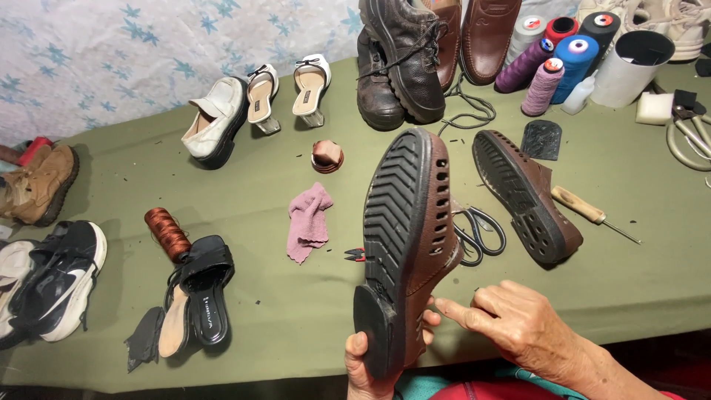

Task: Trimming and shaping the edges of a rubber shoe sole using scissors at a repair bench.

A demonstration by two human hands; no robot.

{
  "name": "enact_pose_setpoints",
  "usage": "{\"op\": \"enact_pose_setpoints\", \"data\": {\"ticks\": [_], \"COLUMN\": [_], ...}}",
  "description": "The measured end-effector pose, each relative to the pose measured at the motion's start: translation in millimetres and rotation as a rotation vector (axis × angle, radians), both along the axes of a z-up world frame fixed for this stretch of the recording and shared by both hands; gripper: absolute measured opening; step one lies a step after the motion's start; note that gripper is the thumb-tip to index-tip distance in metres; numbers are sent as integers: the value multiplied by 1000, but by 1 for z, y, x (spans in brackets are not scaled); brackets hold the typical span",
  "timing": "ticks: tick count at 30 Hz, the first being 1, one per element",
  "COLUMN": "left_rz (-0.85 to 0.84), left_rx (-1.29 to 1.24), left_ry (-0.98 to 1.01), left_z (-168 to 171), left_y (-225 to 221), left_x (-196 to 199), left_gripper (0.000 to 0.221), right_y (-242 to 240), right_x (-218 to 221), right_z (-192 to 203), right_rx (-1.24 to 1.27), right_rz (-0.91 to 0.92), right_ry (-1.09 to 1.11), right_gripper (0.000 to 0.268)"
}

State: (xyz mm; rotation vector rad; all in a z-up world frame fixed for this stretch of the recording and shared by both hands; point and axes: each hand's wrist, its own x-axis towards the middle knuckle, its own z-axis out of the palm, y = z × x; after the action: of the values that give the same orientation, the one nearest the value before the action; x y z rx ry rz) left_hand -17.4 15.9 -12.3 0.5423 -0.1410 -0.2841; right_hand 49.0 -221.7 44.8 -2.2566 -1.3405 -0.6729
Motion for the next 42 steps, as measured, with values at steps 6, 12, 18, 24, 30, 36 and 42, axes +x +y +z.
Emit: {"op": "enact_pose_setpoints", "data": {"ticks": [6, 12, 18, 24, 30, 36, 42], "left_rz": [-23, -120, -100, -42, 465, 588, 686], "left_rx": [19, -93, -56, -61, 103, 317, 448], "left_ry": [-51, 30, 17, 168, 651, 480, 395], "left_z": [-6, -12, -11, -5, -11, 0, -32], "left_y": [-4, -2, -2, -6, -28, -55, -61], "left_x": [-2, -4, -1, 1, 9, 27, 29], "left_gripper": [92, 96, 96, 97, 64, 48, 38], "right_y": [5, 4, 5, -11, 4, 25, 31], "right_x": [0, 3, 3, 13, 0, -2, 1], "right_z": [21, 22, 10, -43, -24, -17, -37], "right_rx": [-15, -56, -76, -227, 287, 62, 13], "right_rz": [3, 46, 38, -299, -299, -204, -162], "right_ry": [-110, -74, -33, 179, 621, 33, 5], "right_gripper": [26, 37, 23, 56, 26, 46, 47]}}
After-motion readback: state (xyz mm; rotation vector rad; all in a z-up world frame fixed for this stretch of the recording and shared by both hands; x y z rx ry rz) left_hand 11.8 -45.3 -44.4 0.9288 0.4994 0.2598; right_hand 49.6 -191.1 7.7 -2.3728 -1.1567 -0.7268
